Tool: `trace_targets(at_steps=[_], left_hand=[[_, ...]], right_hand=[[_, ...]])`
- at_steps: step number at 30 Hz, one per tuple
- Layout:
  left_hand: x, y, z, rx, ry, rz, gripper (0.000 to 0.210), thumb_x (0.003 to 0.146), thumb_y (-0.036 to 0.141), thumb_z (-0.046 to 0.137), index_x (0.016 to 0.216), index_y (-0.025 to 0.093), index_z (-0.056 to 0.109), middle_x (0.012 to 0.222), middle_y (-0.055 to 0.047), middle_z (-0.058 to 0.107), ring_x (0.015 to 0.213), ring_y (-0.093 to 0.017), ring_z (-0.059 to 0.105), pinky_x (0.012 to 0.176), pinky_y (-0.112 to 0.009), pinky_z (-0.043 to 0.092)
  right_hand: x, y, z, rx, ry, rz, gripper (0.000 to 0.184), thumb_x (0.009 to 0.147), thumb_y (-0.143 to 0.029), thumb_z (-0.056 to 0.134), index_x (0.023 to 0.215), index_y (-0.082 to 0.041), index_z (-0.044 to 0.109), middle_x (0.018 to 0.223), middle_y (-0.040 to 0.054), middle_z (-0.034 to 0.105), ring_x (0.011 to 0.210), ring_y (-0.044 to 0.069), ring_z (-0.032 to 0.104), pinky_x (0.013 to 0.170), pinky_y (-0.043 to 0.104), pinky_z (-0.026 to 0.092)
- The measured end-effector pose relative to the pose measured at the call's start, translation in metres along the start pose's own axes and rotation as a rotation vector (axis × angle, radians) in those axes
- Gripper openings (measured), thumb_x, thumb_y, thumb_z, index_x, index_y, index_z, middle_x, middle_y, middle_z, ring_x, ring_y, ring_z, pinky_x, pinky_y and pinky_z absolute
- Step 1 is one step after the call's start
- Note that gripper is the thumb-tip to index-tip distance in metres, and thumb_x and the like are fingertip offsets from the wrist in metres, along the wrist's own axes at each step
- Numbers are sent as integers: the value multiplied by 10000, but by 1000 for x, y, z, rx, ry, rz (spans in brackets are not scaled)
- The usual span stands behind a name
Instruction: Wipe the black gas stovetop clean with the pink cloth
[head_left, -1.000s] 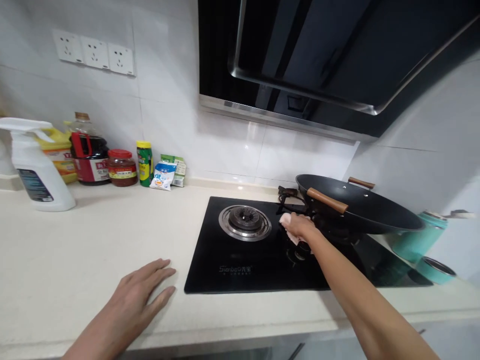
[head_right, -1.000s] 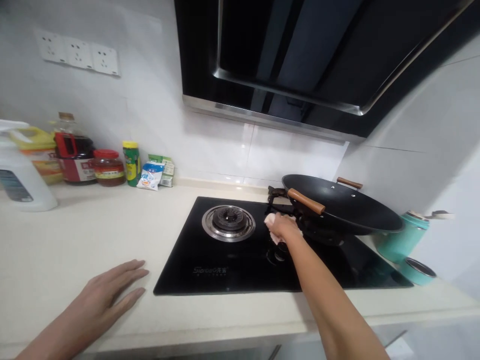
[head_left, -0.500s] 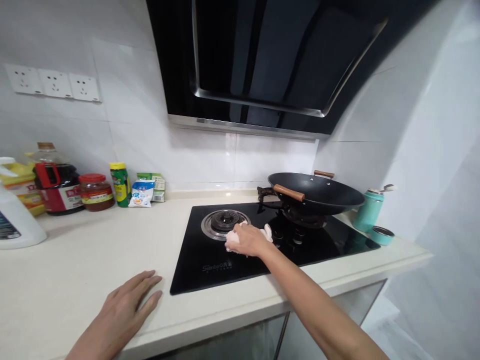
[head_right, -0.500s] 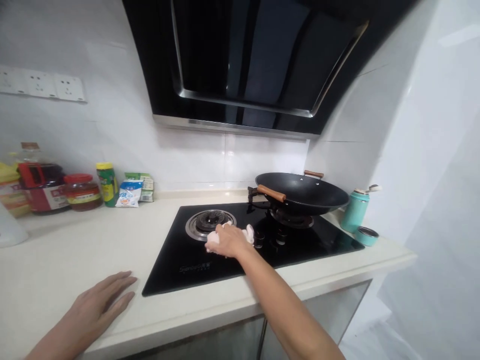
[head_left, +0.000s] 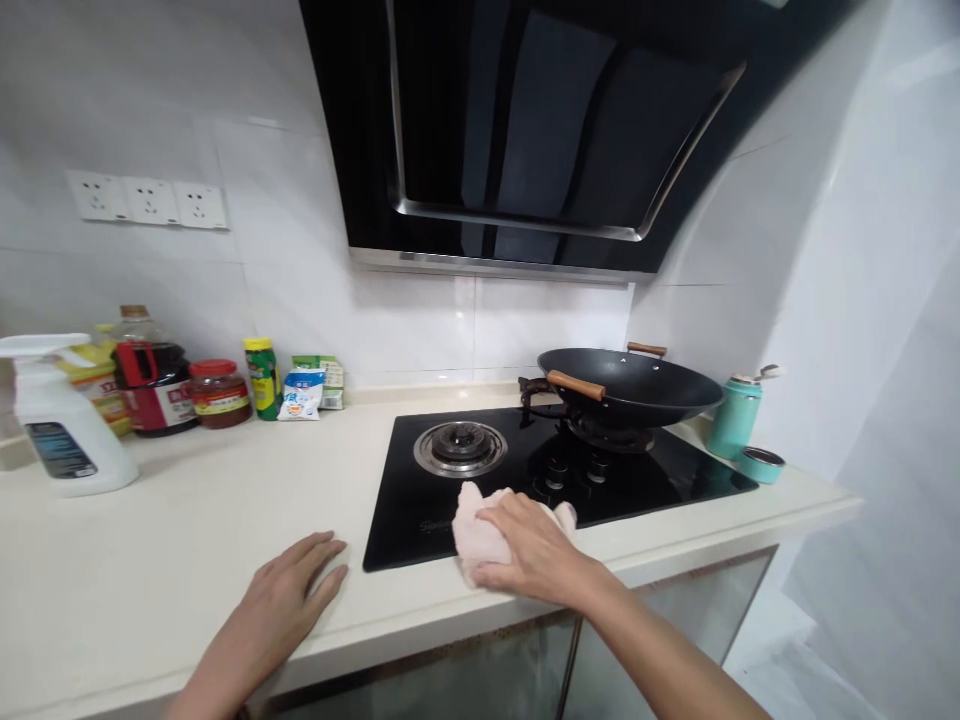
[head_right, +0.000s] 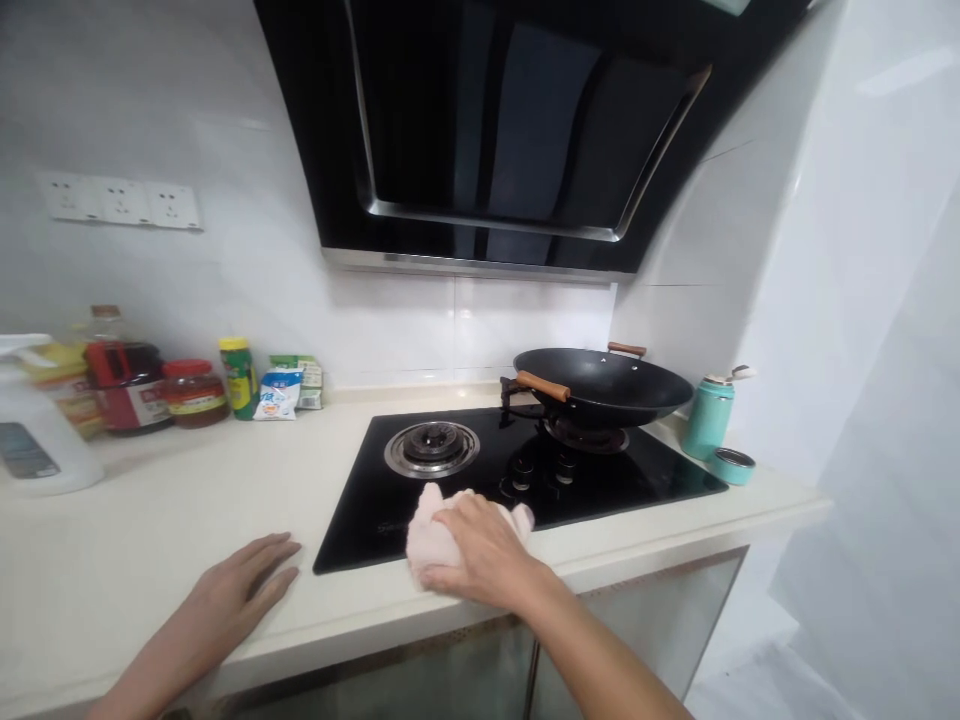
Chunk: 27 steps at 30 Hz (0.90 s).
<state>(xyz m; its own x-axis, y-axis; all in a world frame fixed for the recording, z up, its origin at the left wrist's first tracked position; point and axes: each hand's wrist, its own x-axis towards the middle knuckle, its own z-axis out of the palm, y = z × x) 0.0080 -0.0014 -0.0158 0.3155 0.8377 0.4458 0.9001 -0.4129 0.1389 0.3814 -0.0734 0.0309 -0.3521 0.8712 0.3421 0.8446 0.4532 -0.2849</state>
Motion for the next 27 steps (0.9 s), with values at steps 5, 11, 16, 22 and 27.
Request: trace_targets(at_steps=[5, 11, 16, 22, 27], left_hand=[[-3, 12, -9, 5, -44, -11, 512, 946, 509, 423, 1259, 229, 716, 1379, -87, 671, 1308, -295, 600, 1110, -466, 478], [-7, 20, -11, -55, -4, -18, 449, 952, 461, 452, 1230, 227, 714, 1354, -93, 685, 1297, -292, 603, 1093, -452, 470], [-12, 22, -9, -99, 47, -10, 398, 956, 421, 474, 1200, 227, 722, 1330, -94, 698, 1277, -285, 614, 1070, -433, 474], [-13, 26, -13, -106, -1, -34, 389, 977, 413, 470, 1216, 217, 706, 1364, -104, 674, 1318, -278, 579, 1105, -452, 434], [-11, 30, -17, -107, -47, -31, 428, 1020, 453, 397, 1215, 224, 701, 1381, -93, 661, 1357, -278, 541, 1118, -469, 417]], right_hand=[[-33, 41, -5, -210, 67, 118, 535, 831, -501, 706, 1315, -285, 634, 1447, 114, 539, 1314, 353, 452, 1086, 502, 317], [-26, 49, -7, -199, 171, 208, 356, 832, -283, 605, 1177, -203, 630, 1073, 85, 691, 999, 269, 610, 897, 383, 430], [15, 33, -19, 178, 216, 406, 327, 883, -386, 563, 1187, -266, 562, 996, 25, 714, 878, 206, 672, 772, 302, 463], [60, 35, -6, -161, 30, 449, 480, 913, -557, 531, 1198, -176, 596, 1197, 146, 625, 1070, 294, 616, 890, 372, 439], [81, -7, 18, -147, -48, 388, 619, 938, -644, 447, 1358, -199, 544, 1256, 158, 587, 1139, 334, 564, 943, 425, 407]])
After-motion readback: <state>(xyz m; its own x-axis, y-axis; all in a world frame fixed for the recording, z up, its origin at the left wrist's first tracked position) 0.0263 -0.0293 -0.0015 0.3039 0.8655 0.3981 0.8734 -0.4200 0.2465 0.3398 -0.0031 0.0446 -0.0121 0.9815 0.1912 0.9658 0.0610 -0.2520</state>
